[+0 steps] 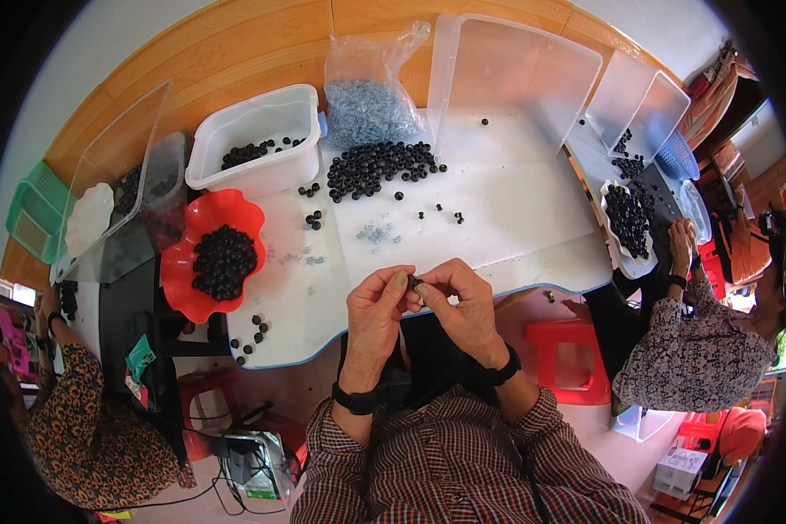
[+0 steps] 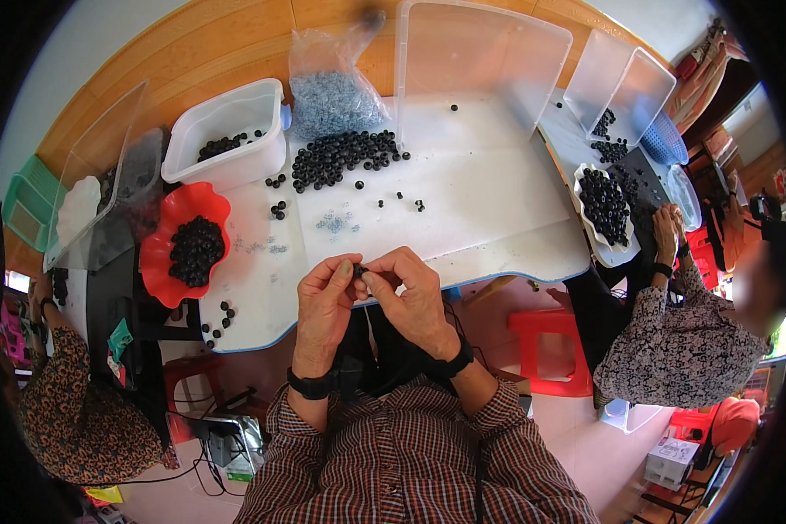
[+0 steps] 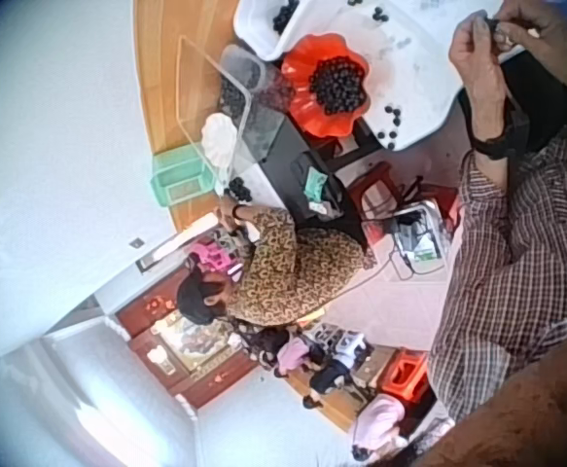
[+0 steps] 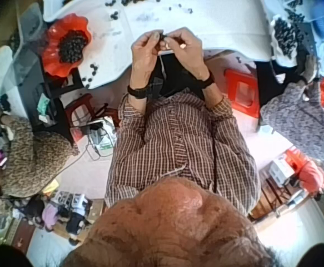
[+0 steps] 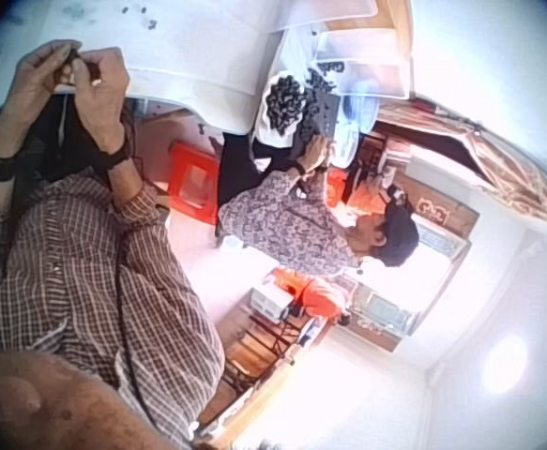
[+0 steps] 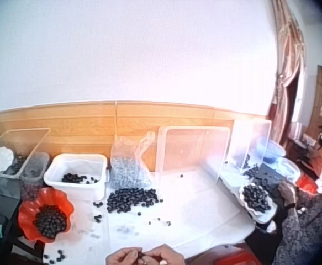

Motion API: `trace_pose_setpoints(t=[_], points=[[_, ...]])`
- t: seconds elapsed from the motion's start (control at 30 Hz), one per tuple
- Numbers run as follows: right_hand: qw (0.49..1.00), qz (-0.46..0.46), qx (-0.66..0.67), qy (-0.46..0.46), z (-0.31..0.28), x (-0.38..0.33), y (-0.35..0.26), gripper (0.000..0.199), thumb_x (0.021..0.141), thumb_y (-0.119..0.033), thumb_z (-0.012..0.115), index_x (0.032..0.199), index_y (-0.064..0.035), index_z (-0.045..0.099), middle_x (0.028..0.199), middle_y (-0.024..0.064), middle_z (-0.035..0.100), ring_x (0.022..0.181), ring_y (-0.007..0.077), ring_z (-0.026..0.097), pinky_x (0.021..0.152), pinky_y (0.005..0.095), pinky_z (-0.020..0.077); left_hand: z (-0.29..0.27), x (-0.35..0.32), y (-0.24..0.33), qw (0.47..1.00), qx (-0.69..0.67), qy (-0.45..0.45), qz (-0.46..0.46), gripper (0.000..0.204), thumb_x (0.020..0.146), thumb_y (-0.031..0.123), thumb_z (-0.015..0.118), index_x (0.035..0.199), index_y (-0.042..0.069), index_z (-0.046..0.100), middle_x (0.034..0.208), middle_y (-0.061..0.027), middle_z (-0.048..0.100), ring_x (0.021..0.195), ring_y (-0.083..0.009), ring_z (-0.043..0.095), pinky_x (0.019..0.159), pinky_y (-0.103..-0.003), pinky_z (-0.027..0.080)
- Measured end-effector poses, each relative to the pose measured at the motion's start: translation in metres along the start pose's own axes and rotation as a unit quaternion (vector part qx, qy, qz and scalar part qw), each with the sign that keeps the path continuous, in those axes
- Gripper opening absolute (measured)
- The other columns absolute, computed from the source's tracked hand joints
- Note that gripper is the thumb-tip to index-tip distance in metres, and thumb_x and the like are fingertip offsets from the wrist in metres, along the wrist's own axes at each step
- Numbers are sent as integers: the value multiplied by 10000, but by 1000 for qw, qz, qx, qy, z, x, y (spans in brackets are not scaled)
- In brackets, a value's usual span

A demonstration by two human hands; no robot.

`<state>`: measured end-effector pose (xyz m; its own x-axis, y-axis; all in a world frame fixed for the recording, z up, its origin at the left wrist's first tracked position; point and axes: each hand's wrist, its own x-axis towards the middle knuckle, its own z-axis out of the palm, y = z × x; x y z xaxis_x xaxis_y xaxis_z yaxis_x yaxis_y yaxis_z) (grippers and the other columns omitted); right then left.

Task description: Sorting and assembling small black and blue plastic components into various containers at a workshop table.

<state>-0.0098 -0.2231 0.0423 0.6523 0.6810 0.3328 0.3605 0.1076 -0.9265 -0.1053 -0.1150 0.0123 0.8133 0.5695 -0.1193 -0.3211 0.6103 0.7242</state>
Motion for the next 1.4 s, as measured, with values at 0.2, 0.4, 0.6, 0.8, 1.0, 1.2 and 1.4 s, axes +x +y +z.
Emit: trace_pose_setpoints(t=[0.2,0.4,0.6,0.8,1.0,1.2,1.4], points=[[1000,0,5,-1,0,0,-1,55,852,40,640,901,31,617,864,90,623,719,131,676,617,234,534,-1,1,0,999,-40,-15,-14,217,966,128,572,1084,-38,648,852,-63,649,715,-121,589,659,-254,494],[1000,15,12,2,0,-2,-2,56,849,32,645,897,28,617,851,83,631,719,124,675,615,226,526,0,-1,-1,1000,-22,-6,-4,213,960,116,581,1090,-39,648,874,-64,656,721,-117,596,659,-254,499],[1000,28,5,3,0,-2,-4,61,843,22,659,883,25,613,824,77,649,699,113,674,592,223,522,2,-2,1,1000,30,6,7,204,955,106,589,1087,-36,650,857,-56,659,714,-110,598,662,-250,508],[999,35,25,-2,1,-4,-6,86,834,14,680,885,29,613,827,76,647,706,118,680,589,222,526,-1,-2,0,999,45,-6,20,205,954,108,593,1098,-26,654,846,-59,666,696,-100,604,666,-232,535],[999,23,23,1,3,-5,-6,104,823,5,704,888,23,625,848,81,635,700,118,673,588,225,526,3,-3,0,1000,5,13,10,212,954,124,598,1095,-24,654,846,-51,663,700,-100,594,648,-230,513],[1000,9,8,0,3,-5,-9,100,824,18,694,894,26,623,851,81,632,712,125,678,598,224,533,5,-5,3,1000,-24,-3,2,242,974,169,572,1094,-25,654,830,-49,653,703,-108,584,657,-247,491],[999,15,32,0,4,-6,-9,78,840,35,668,899,34,618,865,86,626,728,131,678,617,229,545,6,-8,6,999,-33,-12,1,264,979,184,562,1104,-31,650,830,-53,653,714,-114,585,665,-250,486]])
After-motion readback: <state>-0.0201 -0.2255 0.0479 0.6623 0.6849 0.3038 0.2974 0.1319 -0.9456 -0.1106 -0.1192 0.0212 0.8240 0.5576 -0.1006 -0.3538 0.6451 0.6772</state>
